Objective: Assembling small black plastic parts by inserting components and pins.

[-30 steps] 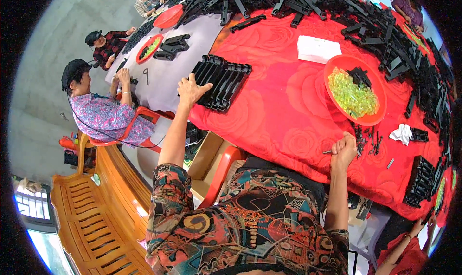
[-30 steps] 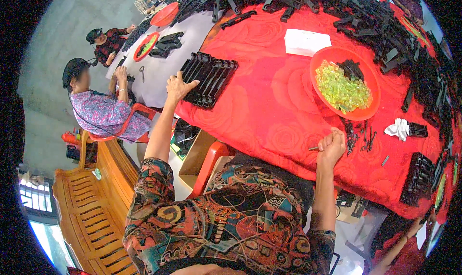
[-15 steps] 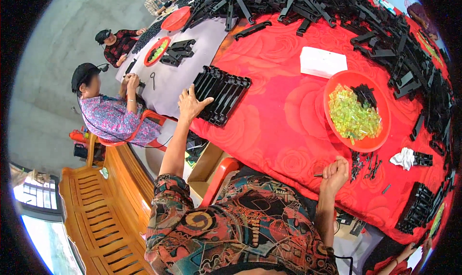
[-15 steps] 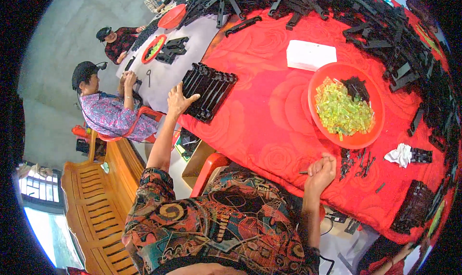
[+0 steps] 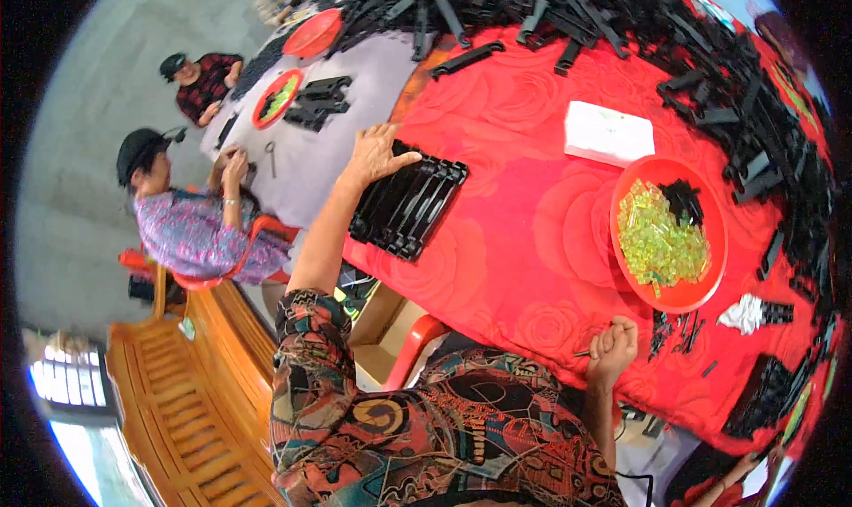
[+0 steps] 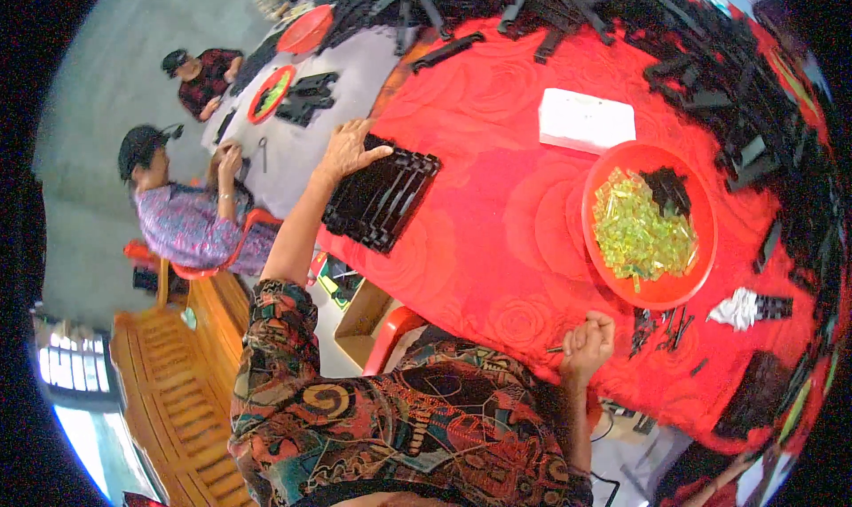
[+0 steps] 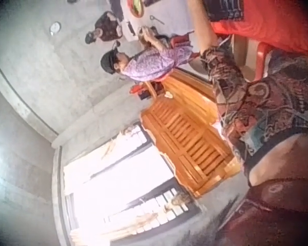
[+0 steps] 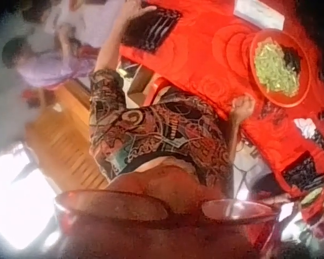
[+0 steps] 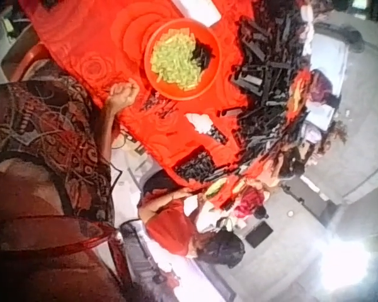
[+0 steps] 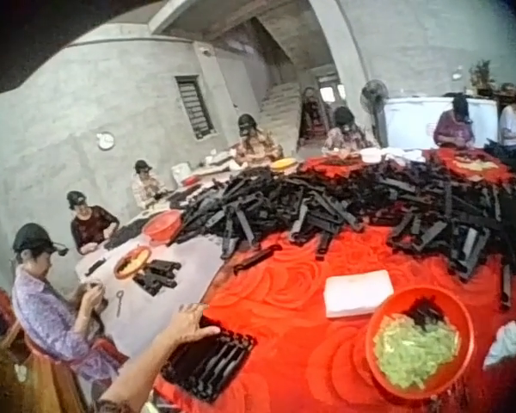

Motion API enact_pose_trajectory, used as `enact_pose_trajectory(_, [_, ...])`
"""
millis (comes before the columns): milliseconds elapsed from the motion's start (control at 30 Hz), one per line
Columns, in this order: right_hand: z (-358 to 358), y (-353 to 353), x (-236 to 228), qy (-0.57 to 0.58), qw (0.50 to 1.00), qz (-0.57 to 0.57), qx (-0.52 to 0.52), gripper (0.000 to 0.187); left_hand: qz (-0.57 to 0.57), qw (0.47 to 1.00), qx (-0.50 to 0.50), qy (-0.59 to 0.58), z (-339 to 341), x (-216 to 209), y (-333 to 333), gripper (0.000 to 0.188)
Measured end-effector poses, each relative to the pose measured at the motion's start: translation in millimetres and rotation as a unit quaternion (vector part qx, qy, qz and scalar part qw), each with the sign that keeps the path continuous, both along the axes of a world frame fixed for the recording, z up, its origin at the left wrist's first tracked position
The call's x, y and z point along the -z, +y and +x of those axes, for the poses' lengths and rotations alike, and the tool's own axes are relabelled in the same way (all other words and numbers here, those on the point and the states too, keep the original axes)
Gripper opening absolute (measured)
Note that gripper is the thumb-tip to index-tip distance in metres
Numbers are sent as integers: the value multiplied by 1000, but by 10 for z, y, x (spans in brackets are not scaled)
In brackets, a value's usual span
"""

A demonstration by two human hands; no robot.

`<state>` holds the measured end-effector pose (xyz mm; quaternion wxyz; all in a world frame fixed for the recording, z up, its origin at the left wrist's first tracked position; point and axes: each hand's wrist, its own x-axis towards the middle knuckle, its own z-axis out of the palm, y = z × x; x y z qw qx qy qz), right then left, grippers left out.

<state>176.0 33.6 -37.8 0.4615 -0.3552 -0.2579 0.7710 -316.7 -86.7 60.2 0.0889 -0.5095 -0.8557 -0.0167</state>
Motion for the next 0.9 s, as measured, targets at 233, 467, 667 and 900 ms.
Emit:
enact_pose_trajectory(233, [-242, -81, 3, -80, 987, 76, 113, 8, 115, 990, 71, 49, -49, 195, -178, 42])
enact_pose_trajectory(467, [-175, -102, -25, -63, 991, 86, 82, 11, 74, 996, 38, 13, -38, 137, -20, 41])
enact_pose_trajectory(667, [-192, -119, 67, -53, 992, 108, 37, 12, 180, 983, 43, 13, 198, -126, 368, 44])
enact_pose_trajectory(900, [-258, -91, 19, -126, 980, 151, 34, 12, 174, 937, 284, -107, 1465, -141, 1538, 22])
